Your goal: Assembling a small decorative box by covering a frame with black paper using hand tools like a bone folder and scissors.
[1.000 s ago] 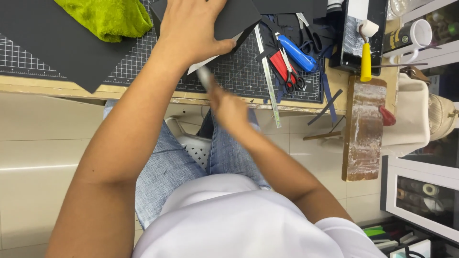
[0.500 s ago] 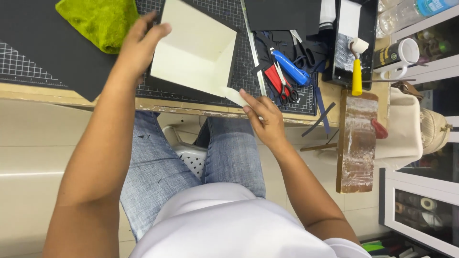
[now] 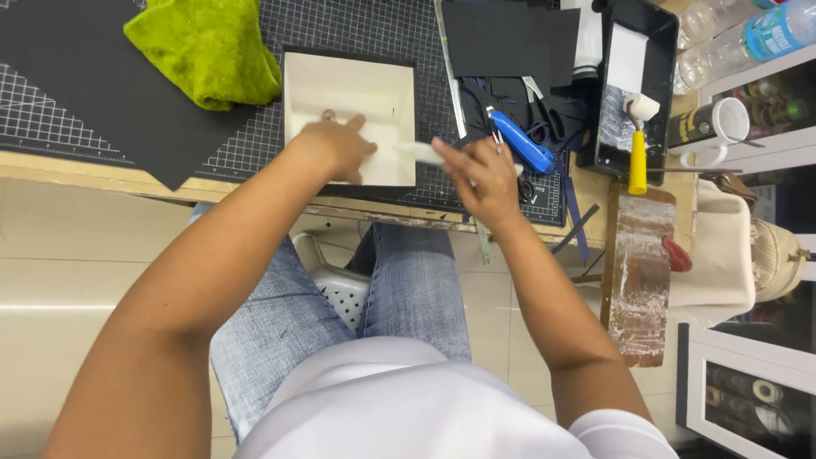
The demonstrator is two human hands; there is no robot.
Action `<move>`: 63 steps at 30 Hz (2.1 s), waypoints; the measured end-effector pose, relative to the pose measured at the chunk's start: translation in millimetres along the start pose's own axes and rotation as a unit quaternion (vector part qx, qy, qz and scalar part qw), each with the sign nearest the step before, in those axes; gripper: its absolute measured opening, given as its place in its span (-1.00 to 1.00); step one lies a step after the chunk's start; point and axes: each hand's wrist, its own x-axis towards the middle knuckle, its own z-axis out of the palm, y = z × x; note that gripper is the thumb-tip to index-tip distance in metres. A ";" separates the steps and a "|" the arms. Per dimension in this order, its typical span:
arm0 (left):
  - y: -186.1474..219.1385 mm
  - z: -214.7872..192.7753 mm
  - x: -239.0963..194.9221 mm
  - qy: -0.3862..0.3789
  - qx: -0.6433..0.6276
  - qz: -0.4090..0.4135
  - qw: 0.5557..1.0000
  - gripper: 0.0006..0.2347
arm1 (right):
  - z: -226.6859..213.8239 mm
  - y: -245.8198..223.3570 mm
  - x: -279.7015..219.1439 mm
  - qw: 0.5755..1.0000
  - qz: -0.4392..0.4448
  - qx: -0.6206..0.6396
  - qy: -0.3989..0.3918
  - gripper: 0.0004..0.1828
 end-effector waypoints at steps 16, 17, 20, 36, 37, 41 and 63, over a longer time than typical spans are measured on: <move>27.8 -74.4 -53.6 -0.195 0.016 -0.024 0.980 -0.34 | 19.5 21.3 73.9 0.914 0.269 0.290 -0.084 -0.53; 27.0 -74.3 -53.1 -0.195 0.018 -0.028 0.980 -0.33 | 20.3 22.0 73.2 0.909 0.302 0.277 -0.078 -0.53; 24.7 -74.5 -55.0 -0.184 0.015 -0.032 0.982 -0.33 | 15.2 16.0 79.9 0.901 0.325 0.280 -0.071 -0.53; 22.0 -70.3 -43.8 -0.173 0.067 -0.002 0.983 -0.30 | -18.5 31.7 114.8 0.924 0.252 0.192 -0.213 -0.64; 24.1 -69.0 -44.6 -0.177 0.064 0.003 0.982 -0.30 | -20.3 31.2 106.6 0.922 0.257 0.192 -0.216 -0.64; 23.0 -77.9 -54.3 -0.166 0.065 -0.008 0.984 -0.34 | -19.5 21.7 87.8 0.975 0.139 0.109 -0.138 -0.62; 63.9 -38.4 -91.3 0.007 -0.275 0.077 0.958 -0.63 | 49.2 -127.3 -53.4 0.696 0.498 0.510 0.085 -0.49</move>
